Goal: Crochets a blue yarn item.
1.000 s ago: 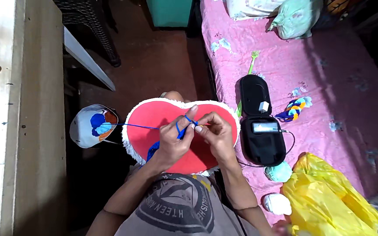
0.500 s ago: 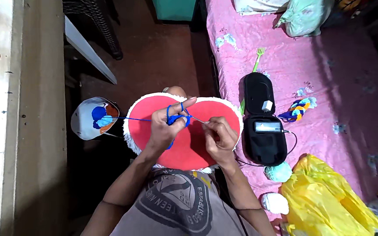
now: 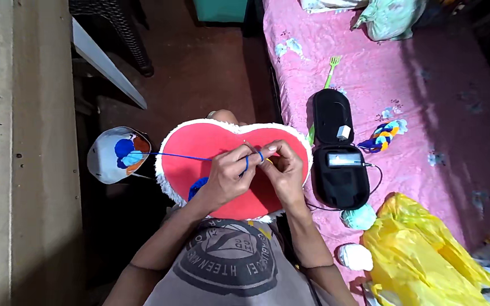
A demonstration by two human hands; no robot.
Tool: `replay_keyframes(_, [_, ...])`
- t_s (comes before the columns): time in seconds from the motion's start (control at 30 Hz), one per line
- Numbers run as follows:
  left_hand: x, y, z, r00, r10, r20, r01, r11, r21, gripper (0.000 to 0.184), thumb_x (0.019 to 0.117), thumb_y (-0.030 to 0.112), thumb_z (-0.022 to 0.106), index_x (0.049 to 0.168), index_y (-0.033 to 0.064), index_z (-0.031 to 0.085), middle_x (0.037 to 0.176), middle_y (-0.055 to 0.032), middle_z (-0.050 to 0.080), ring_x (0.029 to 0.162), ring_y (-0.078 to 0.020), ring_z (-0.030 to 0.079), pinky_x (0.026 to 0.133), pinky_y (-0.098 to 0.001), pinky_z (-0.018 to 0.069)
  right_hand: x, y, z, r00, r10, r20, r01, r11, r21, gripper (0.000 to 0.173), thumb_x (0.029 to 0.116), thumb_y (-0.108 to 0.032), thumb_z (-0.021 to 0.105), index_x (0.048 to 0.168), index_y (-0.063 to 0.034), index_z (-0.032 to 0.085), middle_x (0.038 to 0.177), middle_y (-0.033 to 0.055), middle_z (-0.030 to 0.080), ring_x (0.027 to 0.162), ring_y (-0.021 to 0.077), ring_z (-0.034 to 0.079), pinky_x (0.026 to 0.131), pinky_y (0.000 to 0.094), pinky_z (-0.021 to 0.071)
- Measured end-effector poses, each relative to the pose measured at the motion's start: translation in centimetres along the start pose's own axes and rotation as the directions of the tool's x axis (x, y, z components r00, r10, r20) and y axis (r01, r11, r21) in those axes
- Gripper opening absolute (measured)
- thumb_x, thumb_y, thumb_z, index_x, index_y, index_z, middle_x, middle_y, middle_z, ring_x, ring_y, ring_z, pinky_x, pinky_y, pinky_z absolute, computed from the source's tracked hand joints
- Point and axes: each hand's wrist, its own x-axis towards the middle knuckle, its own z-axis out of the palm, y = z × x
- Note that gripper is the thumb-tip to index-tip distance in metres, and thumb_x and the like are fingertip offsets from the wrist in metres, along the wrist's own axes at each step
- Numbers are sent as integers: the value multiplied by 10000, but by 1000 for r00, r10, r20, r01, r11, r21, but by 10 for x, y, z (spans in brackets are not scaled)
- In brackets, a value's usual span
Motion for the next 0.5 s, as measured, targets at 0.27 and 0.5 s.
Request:
replay_keyframes(0.27, [5,-11,-66,906,-344,245,407,865,-292,146,929,165,672,820,88,731,983,30,739,871,-43,692,760,-211,580,8,11,4,989,102,-105,-65,948,310,270,841,103,658,1063,-18,751,897,48,727,517,-14,501,467,136,430])
replay_keyframes(0.5, [5,-20,-91,919,-311,242,394,697,-600,273,962,422,653,892,191,781,1096,18,738,1052,-149,687,917,-329,568,4,11,9,989,116,-94,-78,938,337,321,854,102,652,1138,-11,748,880,53,734,519,-14,518,466,136,437])
